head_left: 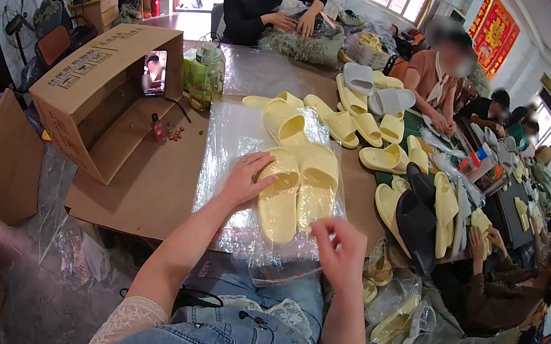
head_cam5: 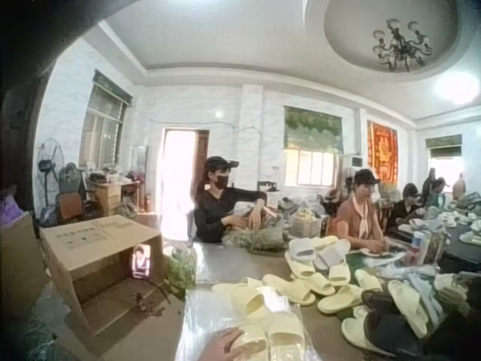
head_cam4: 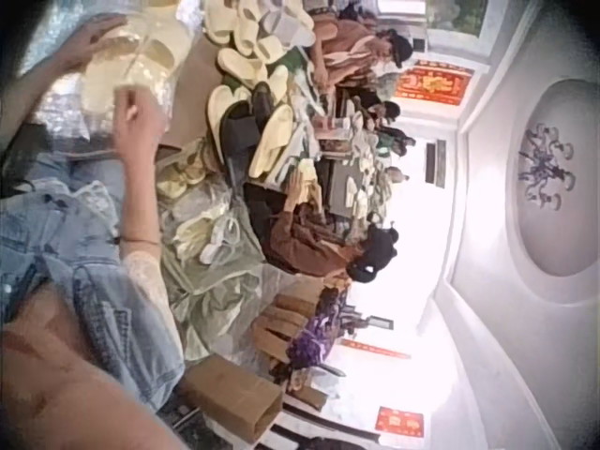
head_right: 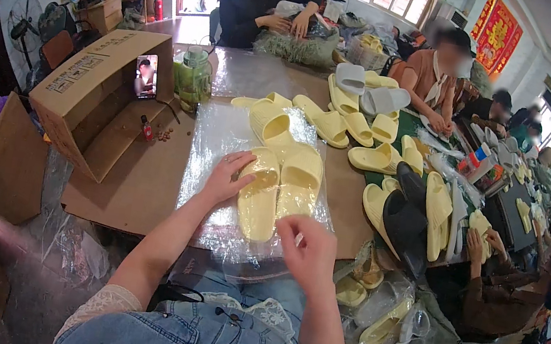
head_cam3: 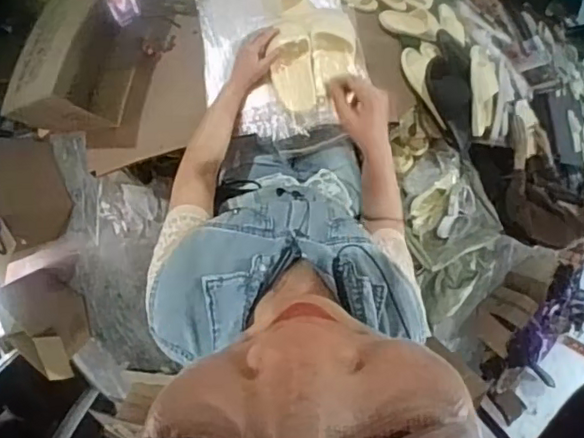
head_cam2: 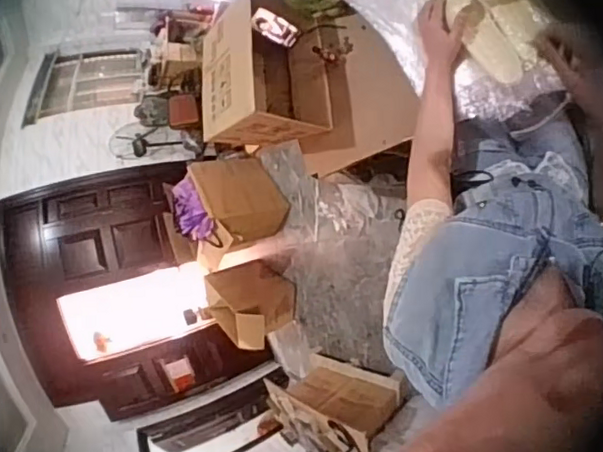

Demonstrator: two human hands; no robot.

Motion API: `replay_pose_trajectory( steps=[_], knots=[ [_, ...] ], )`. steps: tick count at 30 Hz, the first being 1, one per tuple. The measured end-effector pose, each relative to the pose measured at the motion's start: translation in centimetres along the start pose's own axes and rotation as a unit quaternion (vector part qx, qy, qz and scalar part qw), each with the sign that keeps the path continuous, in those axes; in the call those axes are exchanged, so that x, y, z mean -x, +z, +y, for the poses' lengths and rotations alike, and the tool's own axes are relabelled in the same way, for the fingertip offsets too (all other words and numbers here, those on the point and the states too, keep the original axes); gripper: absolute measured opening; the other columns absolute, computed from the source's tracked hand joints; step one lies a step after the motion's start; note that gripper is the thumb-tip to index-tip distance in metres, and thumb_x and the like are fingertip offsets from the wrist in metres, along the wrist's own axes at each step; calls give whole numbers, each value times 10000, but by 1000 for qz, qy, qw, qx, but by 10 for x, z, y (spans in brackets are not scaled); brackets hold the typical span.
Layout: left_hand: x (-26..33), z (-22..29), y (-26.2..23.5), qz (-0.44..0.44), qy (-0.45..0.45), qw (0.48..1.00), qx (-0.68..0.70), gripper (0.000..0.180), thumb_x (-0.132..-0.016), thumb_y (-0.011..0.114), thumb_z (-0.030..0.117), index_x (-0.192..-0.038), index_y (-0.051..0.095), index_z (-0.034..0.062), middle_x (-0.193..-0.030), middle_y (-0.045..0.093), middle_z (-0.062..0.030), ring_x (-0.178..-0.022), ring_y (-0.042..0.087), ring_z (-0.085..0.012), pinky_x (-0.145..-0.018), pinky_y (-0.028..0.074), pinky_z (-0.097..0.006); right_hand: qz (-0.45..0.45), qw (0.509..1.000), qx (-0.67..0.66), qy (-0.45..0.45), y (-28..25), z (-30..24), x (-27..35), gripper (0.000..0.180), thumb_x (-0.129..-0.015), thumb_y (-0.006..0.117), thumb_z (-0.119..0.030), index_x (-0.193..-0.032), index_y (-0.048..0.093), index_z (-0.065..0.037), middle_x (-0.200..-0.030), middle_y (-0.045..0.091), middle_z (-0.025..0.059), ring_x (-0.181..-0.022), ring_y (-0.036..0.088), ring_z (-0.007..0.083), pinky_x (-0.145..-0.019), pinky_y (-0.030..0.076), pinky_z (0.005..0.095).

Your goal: The person wraps pairs of yellow and white plastic slippers in clear plastic bags. They pick up a pair, place them on a sheet of bubble wrap, and fold the plastic over to enclose them. The wrapped pairs are then placed into a large green sack on the table.

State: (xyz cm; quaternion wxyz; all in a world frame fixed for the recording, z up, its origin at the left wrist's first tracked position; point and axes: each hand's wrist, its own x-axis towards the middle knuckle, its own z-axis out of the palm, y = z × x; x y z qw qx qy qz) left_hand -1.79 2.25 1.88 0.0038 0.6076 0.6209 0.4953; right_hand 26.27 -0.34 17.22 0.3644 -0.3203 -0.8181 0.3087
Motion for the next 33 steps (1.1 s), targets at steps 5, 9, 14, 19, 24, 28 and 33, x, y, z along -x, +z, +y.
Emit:
replay_pose_trajectory(
  steps=[5,9,14,19,24,28,33],
  knots=[
    [-5,7,3,-2,0,1000,19,518,-855,702,367,-1269,625,65,-1330,583,-181,-1249,503,-373,-1079,385,-450,13,984,169,47,45,61,-54,462,-879,685,-458,-893,684,4,-775,695,173,-745,692,307,-678,538,387],
    [-5,2,3,-4,-18,999,29,525,-842,713,381,-1261,632,75,-1328,589,-171,-1263,497,-366,-1085,382,-444,-28,945,314,86,80,81,-73,657,-842,647,-608,-916,658,44,-846,689,222,-828,692,374,-739,546,442],
    [-6,7,4,-5,-2,1000,16,528,-818,737,367,-1249,644,77,-1329,590,-170,-1252,507,-365,-1081,387,-441,-25,942,320,96,98,113,-78,583,-854,653,-546,-914,631,34,-864,688,213,-825,695,365,-744,552,439],
    [-3,2,2,-15,-17,999,45,520,-812,744,338,-1245,650,67,-1341,578,-184,-1254,507,-364,-1081,384,-437,-42,939,338,52,106,118,-89,462,-856,668,-445,-925,606,8,-834,689,196,-778,699,343,-701,556,440],
    [-7,7,1,-14,14,999,32,471,-814,735,274,-1223,656,55,-1335,586,-172,-1248,516,-362,-1080,389,-430,-21,951,304,47,108,133,-97,397,-860,651,-392,-903,590,-2,-770,680,203,-739,689,358,-687,549,457],
    [-9,8,3,17,31,999,25,383,-818,724,194,-1172,671,55,-1317,602,-143,-1256,513,-354,-1082,390,-436,35,971,232,55,123,150,-90,332,-864,634,-349,-890,573,-24,-729,660,208,-705,669,387,-666,529,491],
    [-7,-3,2,134,3,991,-28,307,-871,682,184,-1154,682,65,-1332,586,-148,-1271,492,-343,-1082,379,-438,57,974,210,58,122,148,-80,289,-875,622,-322,-890,568,-38,-734,659,188,-689,657,403,-646,517,514]
  ],
)
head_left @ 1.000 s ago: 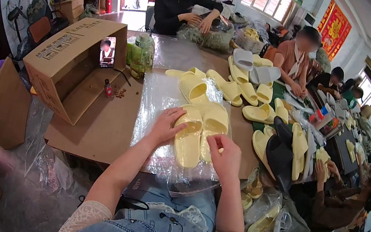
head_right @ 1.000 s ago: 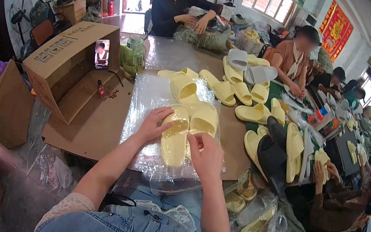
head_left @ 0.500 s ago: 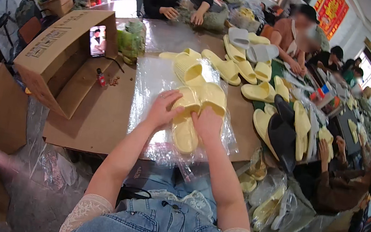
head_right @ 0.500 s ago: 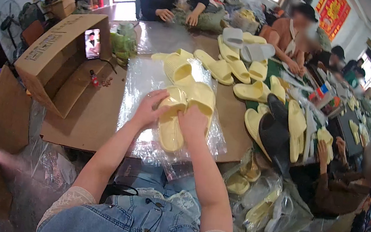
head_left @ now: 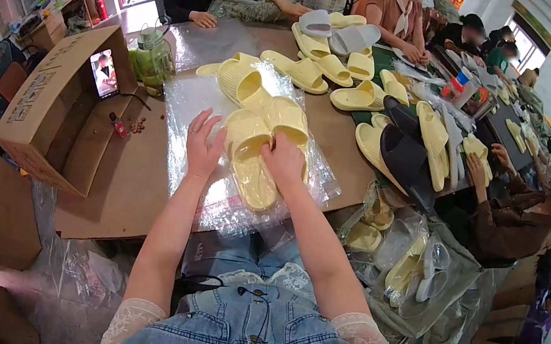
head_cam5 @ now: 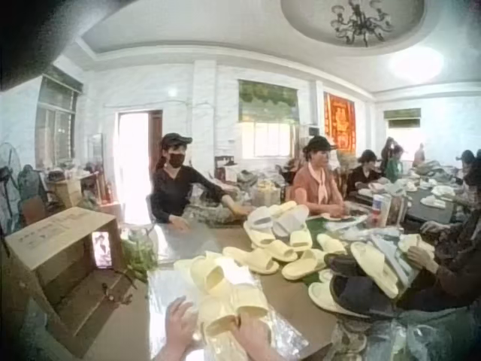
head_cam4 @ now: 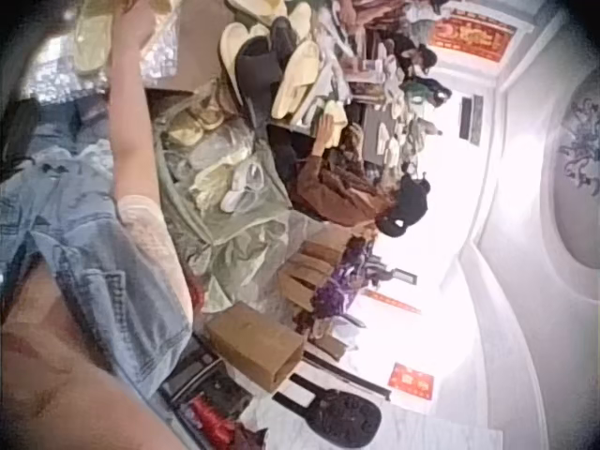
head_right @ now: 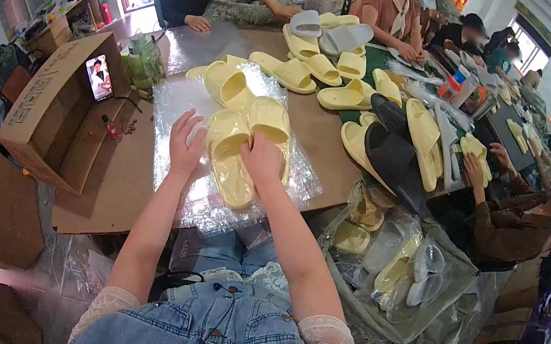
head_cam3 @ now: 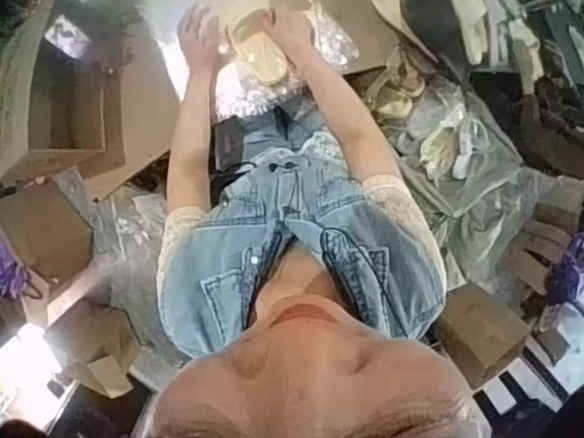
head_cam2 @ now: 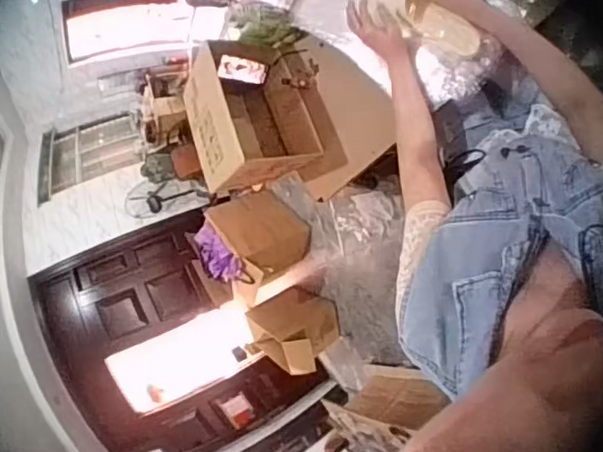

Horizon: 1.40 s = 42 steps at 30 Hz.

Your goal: The person wraps pairs of yellow and white plastic slippers in clear plastic bags. They pick up a pair, place them on a sheet of bubble wrap, and fold the plastic over to enclose them. The wrapped pairs are then placed into a large green sack on the table.

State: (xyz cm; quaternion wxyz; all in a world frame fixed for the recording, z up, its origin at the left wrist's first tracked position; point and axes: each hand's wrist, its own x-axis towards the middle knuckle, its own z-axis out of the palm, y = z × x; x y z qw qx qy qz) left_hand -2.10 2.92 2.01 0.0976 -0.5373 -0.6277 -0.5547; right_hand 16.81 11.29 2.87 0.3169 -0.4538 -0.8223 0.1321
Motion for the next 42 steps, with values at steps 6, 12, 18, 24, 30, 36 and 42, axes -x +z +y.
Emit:
replay_pose_trajectory(
  steps=[6,12,18,24,30,36,42],
  knots=[
    [3,-6,4,-4,-74,997,19,330,-939,608,286,-1170,688,65,-1313,599,-174,-1236,518,-345,-1057,396,-424,-10,999,-16,37,-23,0,56,301,-879,632,-314,-910,546,-27,-729,651,206,-692,654,415,-648,514,520],
    [6,-9,7,-84,-150,981,90,338,-957,586,305,-1150,701,53,-1210,658,-187,-1135,601,-323,-977,465,-388,31,997,-14,73,-28,-2,73,337,-892,640,-327,-940,525,-14,-755,657,195,-710,665,396,-671,525,501],
    [5,-4,4,-104,-144,982,60,350,-969,575,314,-1162,696,49,-1178,667,-181,-1085,627,-308,-930,494,-378,-3,997,53,64,-30,-1,45,341,-907,622,-337,-907,536,-8,-743,656,211,-712,672,395,-677,540,482],
    [9,-15,9,-65,-162,977,126,368,-984,554,307,-1204,674,37,-1124,683,-190,-1066,638,-302,-932,490,-373,-7,999,-8,50,-36,24,52,292,-858,657,-316,-874,577,-35,-749,663,191,-713,659,395,-670,522,484],
    [8,-9,8,-72,-167,974,134,364,-987,541,287,-1214,661,29,-1077,686,-206,-1036,642,-310,-919,486,-383,-53,996,-39,59,-91,52,90,247,-779,694,-251,-855,591,-39,-740,656,180,-728,654,388,-662,513,480],
    [5,0,4,-97,-128,986,37,354,-971,562,280,-1183,671,18,-1079,680,-217,-1038,633,-337,-908,486,-399,-104,993,-6,63,-157,72,137,249,-759,701,-244,-856,591,-43,-719,638,174,-714,644,388,-651,506,483],
    [11,-8,14,-93,-178,977,78,362,-944,617,257,-1185,669,-8,-1155,669,-198,-1092,631,-312,-961,477,-379,-185,968,156,64,-260,97,174,262,-777,698,-252,-891,564,-57,-740,649,174,-715,647,386,-652,494,492]
  ],
)
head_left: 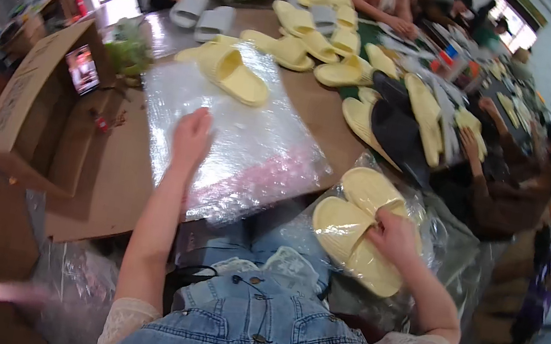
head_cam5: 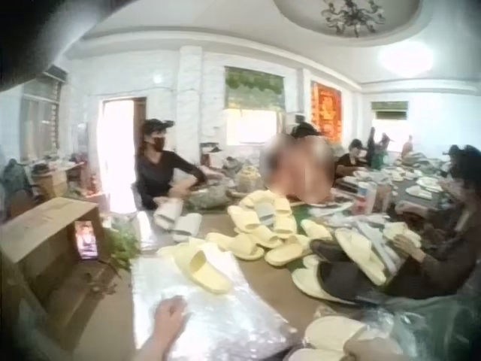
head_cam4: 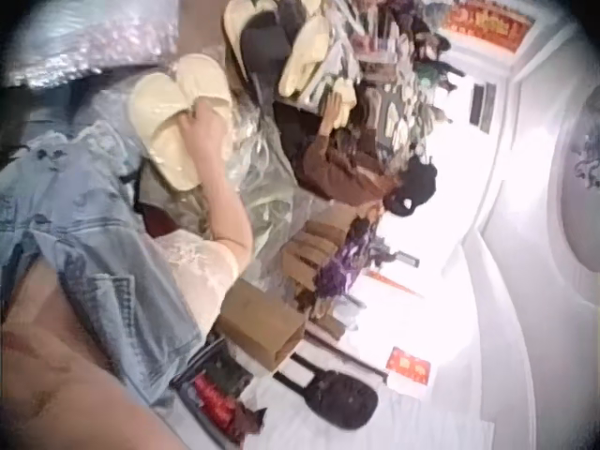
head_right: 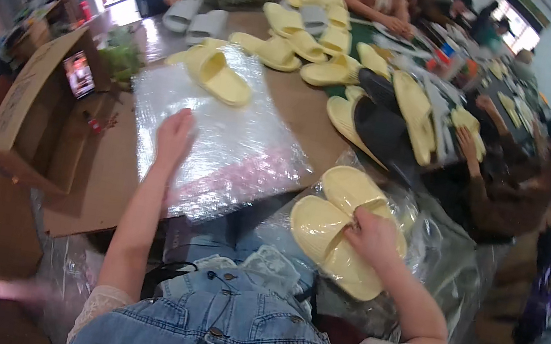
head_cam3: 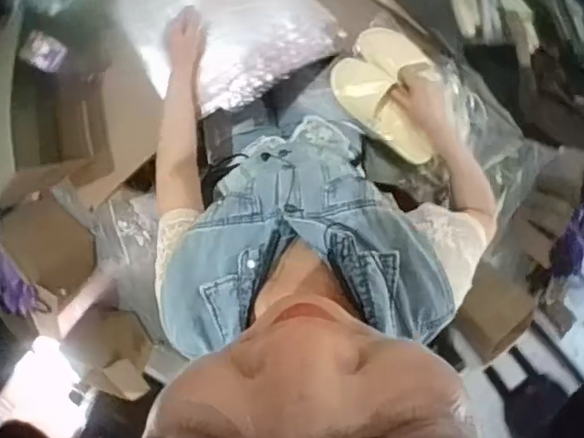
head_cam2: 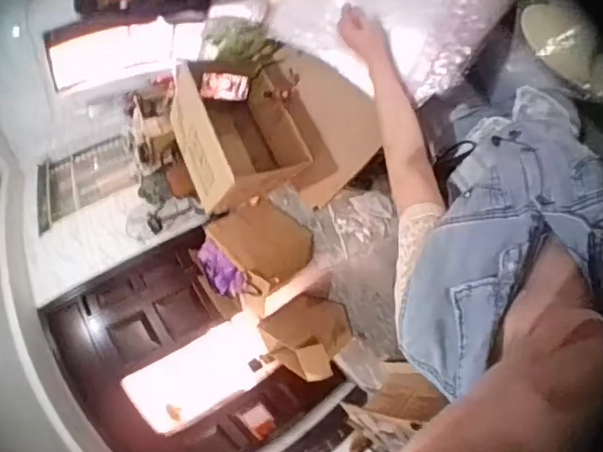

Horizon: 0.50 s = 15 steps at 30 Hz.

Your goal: The person wraps pairs of yellow and white plastic slippers in clear plastic bags. They pick up a pair, place them on a sheet of bubble wrap, and fold the plastic over to enclose them. The wrapped pairs are then placed into a large green sack on the table.

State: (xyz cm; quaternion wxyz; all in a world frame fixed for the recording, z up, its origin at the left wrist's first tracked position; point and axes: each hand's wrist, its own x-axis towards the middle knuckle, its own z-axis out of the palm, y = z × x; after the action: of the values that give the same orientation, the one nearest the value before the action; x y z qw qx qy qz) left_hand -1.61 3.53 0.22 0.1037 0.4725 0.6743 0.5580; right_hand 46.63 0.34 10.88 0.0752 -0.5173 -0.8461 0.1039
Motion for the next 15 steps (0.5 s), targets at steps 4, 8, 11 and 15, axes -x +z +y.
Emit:
replay_pose_trajectory(
  steps=[4,8,11,15],
  knots=[
    [-1,-14,-3,-13,-31,999,-3,368,-949,617,242,-1208,657,-18,-1194,661,-177,-1108,633,-267,-971,477,-356,-28,985,163,48,-45,41,41,259,-795,681,-234,-938,552,-61,-751,657,167,-722,654,375,-661,495,478],
    [-6,-26,-6,-21,25,999,-4,342,-943,629,228,-1200,665,6,-1136,677,-153,-1054,641,-249,-934,487,-348,-37,954,291,67,-57,85,74,158,-829,602,-158,-943,551,-62,-774,665,147,-728,665,344,-650,503,474],
    [-5,-6,-5,-35,19,998,-42,331,-939,633,217,-1201,668,16,-1131,680,-150,-1047,644,-248,-923,490,-347,-43,950,306,52,-28,111,74,114,-839,557,-122,-936,563,-63,-779,662,146,-736,676,325,-646,516,468],
    [-4,-3,-4,-33,6,999,-5,325,-934,638,197,-1202,664,16,-1131,683,-150,-1046,647,-249,-926,490,-348,-109,957,266,-37,29,134,49,131,-842,570,-140,-951,581,-66,-761,661,148,-741,681,334,-646,521,470]
  ],
)
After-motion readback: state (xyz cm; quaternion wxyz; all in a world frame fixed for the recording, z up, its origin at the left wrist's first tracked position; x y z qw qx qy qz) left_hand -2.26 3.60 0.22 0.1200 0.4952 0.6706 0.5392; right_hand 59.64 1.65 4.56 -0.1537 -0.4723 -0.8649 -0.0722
